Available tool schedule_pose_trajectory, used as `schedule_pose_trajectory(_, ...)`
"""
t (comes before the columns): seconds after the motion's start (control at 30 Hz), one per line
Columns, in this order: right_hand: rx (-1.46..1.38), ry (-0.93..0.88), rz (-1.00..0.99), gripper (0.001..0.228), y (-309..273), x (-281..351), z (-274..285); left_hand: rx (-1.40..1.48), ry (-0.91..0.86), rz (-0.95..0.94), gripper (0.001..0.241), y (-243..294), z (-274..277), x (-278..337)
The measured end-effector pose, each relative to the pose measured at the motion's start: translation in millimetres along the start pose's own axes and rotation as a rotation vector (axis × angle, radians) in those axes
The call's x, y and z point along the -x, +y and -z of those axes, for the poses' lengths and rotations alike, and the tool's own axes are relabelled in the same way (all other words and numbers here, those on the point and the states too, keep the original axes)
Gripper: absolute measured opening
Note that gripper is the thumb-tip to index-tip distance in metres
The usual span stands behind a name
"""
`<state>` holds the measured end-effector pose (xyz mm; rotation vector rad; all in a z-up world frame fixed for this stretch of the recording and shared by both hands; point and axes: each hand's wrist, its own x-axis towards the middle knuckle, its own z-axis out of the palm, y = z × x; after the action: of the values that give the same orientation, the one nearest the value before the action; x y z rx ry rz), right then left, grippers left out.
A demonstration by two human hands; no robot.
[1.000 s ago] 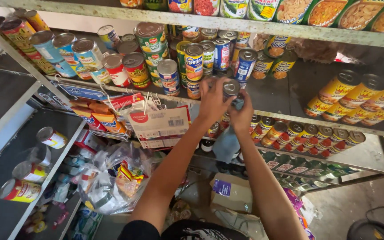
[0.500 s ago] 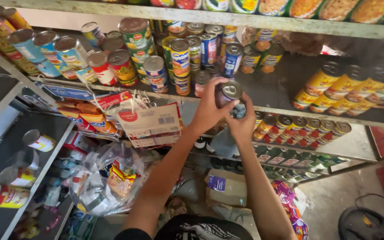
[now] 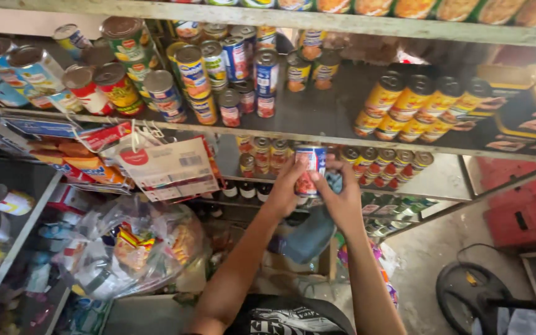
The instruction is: The recorder is wiping down various canned goods on a store shelf using a cleaning cloth.
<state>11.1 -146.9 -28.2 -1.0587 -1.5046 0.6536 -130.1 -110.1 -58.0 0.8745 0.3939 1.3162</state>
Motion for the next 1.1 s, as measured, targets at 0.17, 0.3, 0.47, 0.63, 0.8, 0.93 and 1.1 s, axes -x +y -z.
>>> schedule_pose_trajectory(0.17, -0.364, 0.094, -0.194, 0.018, 9, 18, 63, 0.249, 0.147, 0.093, 0.043, -27, -40, 8)
schedule_pose_trajectory(0.3, -0.870, -0.036, -0.359, 0.016, -14, 23, 115, 0.155, 0.181, 0.116, 0.047, -36, -65, 12)
schedule_pose_trajectory(0.47, -0.322, -0.100, -0.347, 0.015, -27, 33, 155, 0.204, 0.231, 0.261, 0.066, -65, -97, 18)
schedule_pose_trajectory(0.63, -0.113, -0.233, 0.056, 0.016, -29, 45, 177, 0.316, 0.182, 0.272, 0.071, -120, -110, 20)
schedule_pose_trajectory(0.8, 0.089, 0.008, 0.042, 0.020, -22, 40, 189, 0.249, 0.208, 0.254, 0.058, -148, -125, 24)
schedule_pose_trajectory(0.93, -0.050, 0.062, -0.133, 0.018, -5, 40, 194, 0.268, 0.277, 0.333, 0.057, -153, -137, 32)
schedule_pose_trajectory(1.1, 0.046, -0.038, 0.128, 0.026, -7, 74, 186, 0.488, 0.160, 0.232, 0.061, -128, -143, 24)
